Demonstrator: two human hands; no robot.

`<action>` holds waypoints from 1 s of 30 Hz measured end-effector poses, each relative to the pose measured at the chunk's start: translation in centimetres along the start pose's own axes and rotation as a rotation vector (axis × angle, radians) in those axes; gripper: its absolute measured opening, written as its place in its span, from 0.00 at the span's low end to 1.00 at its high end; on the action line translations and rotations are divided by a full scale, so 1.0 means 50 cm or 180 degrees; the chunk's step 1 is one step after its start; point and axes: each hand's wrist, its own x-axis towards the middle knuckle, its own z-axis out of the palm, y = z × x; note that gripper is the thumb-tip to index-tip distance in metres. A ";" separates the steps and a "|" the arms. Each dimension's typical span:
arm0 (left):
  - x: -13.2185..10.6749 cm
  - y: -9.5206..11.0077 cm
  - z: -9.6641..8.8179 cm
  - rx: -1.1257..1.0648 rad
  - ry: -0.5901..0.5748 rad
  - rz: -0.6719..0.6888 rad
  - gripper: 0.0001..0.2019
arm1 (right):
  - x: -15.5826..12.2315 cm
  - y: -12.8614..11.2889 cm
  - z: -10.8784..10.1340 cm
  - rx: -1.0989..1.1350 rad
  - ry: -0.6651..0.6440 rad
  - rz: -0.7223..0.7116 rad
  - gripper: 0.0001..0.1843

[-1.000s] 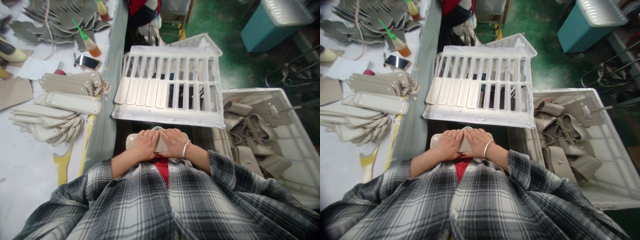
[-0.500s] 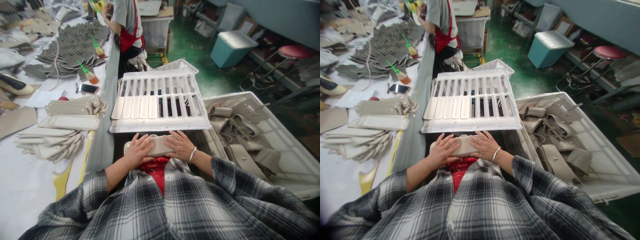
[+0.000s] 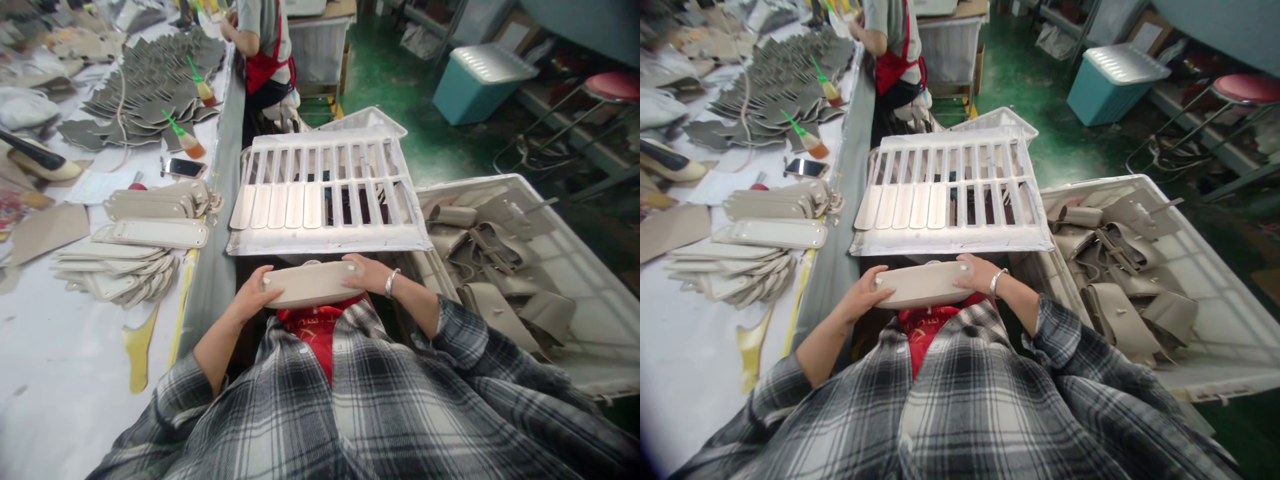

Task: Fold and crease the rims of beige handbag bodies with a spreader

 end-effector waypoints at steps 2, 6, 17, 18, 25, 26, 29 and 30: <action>0.017 0.000 -0.004 -0.0082 -0.0313 -0.0027 0.37 | 0.041 -0.032 -0.017 -0.0331 -0.0442 -0.0264 0.33; 0.034 -0.001 -0.013 -0.0102 -0.0426 -0.0048 0.38 | 0.103 -0.158 0.000 -0.0942 -0.0926 -0.0729 0.33; 0.002 -0.009 0.007 -0.1095 -0.0090 -0.0382 0.33 | 0.063 -0.033 -0.041 -0.0431 -0.0671 -0.0100 0.26; -0.002 -0.010 0.006 -0.1365 -0.0144 -0.0468 0.33 | 0.044 0.003 -0.046 -0.0106 -0.0705 -0.0038 0.24; -0.021 -0.027 0.021 -0.2185 -0.0025 -0.0530 0.33 | -0.039 0.052 0.042 0.1815 0.0500 -0.0022 0.25; -0.022 -0.030 0.026 -0.2167 0.0072 -0.0462 0.33 | -0.042 0.042 0.052 0.1733 0.0725 0.0035 0.25; -0.022 -0.038 0.029 -0.1992 0.0169 -0.0249 0.30 | -0.051 0.026 0.068 0.1437 0.1179 0.0177 0.23; -0.020 -0.040 0.024 -0.1890 0.0109 -0.0189 0.30 | -0.055 0.028 0.071 0.1454 0.1285 0.0244 0.24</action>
